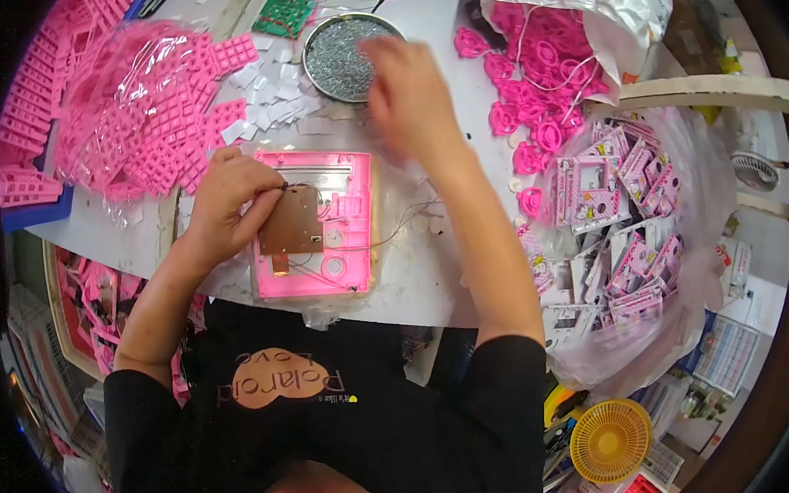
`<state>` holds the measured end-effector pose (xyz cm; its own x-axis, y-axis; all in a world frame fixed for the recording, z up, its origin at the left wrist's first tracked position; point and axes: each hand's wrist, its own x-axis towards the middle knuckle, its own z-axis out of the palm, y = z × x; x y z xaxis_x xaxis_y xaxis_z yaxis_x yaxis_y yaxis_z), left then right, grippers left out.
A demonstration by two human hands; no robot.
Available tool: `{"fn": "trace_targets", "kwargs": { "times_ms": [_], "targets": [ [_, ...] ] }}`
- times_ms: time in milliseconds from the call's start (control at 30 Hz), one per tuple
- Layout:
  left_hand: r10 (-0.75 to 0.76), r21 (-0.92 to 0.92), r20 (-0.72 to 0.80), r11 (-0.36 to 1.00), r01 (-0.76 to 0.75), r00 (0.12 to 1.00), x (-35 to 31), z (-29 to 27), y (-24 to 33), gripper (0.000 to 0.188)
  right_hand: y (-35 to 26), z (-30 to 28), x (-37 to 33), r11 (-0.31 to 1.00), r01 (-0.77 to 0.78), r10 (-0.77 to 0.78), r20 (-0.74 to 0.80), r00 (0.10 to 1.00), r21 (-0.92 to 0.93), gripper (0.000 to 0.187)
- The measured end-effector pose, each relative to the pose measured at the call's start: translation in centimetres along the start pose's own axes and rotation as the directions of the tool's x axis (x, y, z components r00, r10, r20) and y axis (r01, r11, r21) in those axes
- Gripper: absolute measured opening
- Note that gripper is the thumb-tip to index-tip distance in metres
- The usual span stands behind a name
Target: Assembling a pink toy piggy bank by installing electronic components and plastic parts.
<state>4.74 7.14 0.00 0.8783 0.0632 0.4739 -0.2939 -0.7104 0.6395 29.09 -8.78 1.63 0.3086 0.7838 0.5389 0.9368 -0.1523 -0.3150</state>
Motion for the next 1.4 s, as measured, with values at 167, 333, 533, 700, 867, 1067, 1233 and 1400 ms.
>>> {"fn": "trace_targets", "kwargs": {
  "times_ms": [167, 333, 533, 700, 867, 1067, 1233, 1400],
  "targets": [
    [-0.083, -0.052, -0.035, 0.995, 0.082, 0.996, 0.4, 0.6, 0.3, 0.014, 15.7, 2.6, 5.3, 0.624, -0.336, 0.508, 0.039, 0.861, -0.706, 0.033],
    [-0.097, -0.055, -0.04, 0.994, 0.095, 0.994, 0.3, 0.3, 0.3, 0.013, 21.1, -0.4, 4.7, 0.487, -0.475, 0.726, 0.037, 0.687, -0.733, 0.072],
    [-0.086, -0.004, -0.1, 0.996, 0.086, 0.991, -0.7, 0.1, 0.0, 0.012, 8.4, -2.2, -1.5, 0.906, -0.416, 0.422, -0.106, 0.9, 0.072, 0.054],
    [-0.135, -0.025, -0.133, 0.991, 0.133, 0.982, -0.9, 0.7, -0.3, 0.011, -5.3, -1.2, -5.8, 0.325, -0.365, 0.782, -0.03, 0.623, 0.873, 0.045],
    [-0.164, -0.047, -0.141, 0.986, 0.159, 0.976, -1.1, 0.9, -0.3, 0.01, -10.8, -0.7, -7.0, 0.513, -0.722, 0.661, 0.322, 0.677, 0.465, 0.05],
    [-0.059, -0.032, -0.035, 0.998, 0.058, 0.998, -1.1, 0.2, -0.5, 0.008, -13.8, -4.1, -4.1, 0.833, -0.529, 0.547, 0.377, 0.748, -0.159, 0.064],
    [-0.037, -0.082, 0.054, 0.996, 0.041, 0.998, -0.3, -0.4, -0.8, 0.009, -11.1, -4.8, -5.6, 0.986, -0.101, 0.039, 0.399, 0.916, 0.136, 0.064],
    [-0.073, -0.157, 0.128, 0.983, 0.093, 0.989, 0.3, -1.2, -1.0, 0.01, -11.1, -4.2, -5.4, 0.952, -0.045, -0.064, 0.339, 0.939, 0.303, 0.056]
  ]
}}
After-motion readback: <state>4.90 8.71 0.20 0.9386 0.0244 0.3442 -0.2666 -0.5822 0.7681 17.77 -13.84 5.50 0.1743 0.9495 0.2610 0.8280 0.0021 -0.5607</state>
